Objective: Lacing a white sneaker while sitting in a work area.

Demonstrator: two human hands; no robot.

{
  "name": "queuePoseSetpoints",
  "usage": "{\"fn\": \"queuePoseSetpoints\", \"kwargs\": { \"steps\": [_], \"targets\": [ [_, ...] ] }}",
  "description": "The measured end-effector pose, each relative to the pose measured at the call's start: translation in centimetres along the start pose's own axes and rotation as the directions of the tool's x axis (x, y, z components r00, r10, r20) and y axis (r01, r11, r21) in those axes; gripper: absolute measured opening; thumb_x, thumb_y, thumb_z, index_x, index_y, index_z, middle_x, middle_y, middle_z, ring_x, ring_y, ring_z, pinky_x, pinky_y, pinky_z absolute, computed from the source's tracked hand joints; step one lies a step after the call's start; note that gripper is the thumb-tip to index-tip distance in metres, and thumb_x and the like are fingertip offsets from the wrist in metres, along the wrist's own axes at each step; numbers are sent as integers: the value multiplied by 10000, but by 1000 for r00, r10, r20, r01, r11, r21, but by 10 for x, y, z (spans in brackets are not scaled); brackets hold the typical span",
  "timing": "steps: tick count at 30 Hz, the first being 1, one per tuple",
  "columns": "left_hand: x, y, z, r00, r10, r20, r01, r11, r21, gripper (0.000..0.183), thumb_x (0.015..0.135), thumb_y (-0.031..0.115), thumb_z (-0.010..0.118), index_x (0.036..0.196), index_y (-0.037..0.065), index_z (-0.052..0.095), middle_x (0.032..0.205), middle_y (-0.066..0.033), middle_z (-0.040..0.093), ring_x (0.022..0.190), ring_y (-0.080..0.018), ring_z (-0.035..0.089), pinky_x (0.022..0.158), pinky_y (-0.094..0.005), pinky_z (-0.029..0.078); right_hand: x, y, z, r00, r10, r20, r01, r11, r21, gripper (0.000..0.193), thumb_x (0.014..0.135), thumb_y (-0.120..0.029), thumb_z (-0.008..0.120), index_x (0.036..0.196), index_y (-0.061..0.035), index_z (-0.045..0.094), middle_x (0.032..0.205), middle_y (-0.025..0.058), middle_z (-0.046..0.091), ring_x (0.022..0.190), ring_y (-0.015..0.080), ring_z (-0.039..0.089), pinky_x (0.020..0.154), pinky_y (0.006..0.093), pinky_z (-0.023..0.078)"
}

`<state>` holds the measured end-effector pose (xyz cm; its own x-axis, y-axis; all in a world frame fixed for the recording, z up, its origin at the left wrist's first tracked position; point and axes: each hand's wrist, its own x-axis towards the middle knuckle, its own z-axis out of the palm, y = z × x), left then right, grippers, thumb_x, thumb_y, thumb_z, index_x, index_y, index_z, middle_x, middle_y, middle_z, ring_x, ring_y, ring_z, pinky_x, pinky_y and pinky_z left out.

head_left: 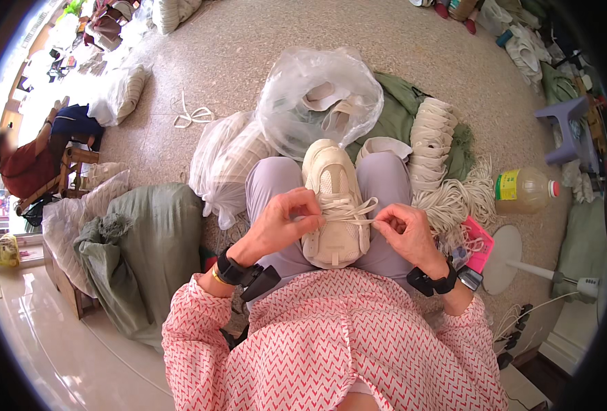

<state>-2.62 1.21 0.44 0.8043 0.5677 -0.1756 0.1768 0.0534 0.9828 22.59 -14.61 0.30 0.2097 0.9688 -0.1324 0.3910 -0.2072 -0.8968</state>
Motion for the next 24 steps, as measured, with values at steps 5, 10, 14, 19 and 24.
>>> {"fn": "queuePoseSetpoints", "kwargs": {
  "steps": [5,10,14,19,24],
  "targets": [
    [7,6,-1,994,-111,0,110,987,-114,107,912,35,728,851,-7,652,966,-48,708,897,-87,630,843,-273,535,6,-1,-1,1000,-14,-11,14,1000,-21,113,912,-89,769,884,3,710,737,26,666,565,70,553,530,252,441],
    [9,9,3,985,-173,-28,163,963,-213,131,902,3,732,814,13,635,996,-61,725,936,-94,661,865,-259,541,5,0,-1,1000,-14,-2,14,1000,-13,108,914,-79,758,880,6,701,740,29,662,564,73,554,531,254,442],
    [9,7,0,982,-191,6,185,945,-270,163,917,-7,730,836,39,597,994,-55,732,931,-83,669,871,-250,547,-3,9,-12,1000,11,4,-11,999,49,97,920,-57,733,875,11,681,747,35,652,582,73,570,545,252,455],
    [11,2,-3,987,-161,16,157,929,-336,205,953,-49,700,919,69,536,1016,-63,744,975,-120,716,876,-260,552,-22,21,-48,974,222,35,-224,971,88,96,935,-40,717,876,15,666,753,3,646,596,58,602,550,229,488],
    [13,1,-6,986,-162,49,168,900,-402,223,954,-59,696,930,79,522,1000,-56,739,992,-139,722,913,-282,555,-45,35,-77,972,233,-12,-232,972,47,90,943,-35,708,875,2,661,743,-13,633,586,52,597,541,228,495]
  ]
}}
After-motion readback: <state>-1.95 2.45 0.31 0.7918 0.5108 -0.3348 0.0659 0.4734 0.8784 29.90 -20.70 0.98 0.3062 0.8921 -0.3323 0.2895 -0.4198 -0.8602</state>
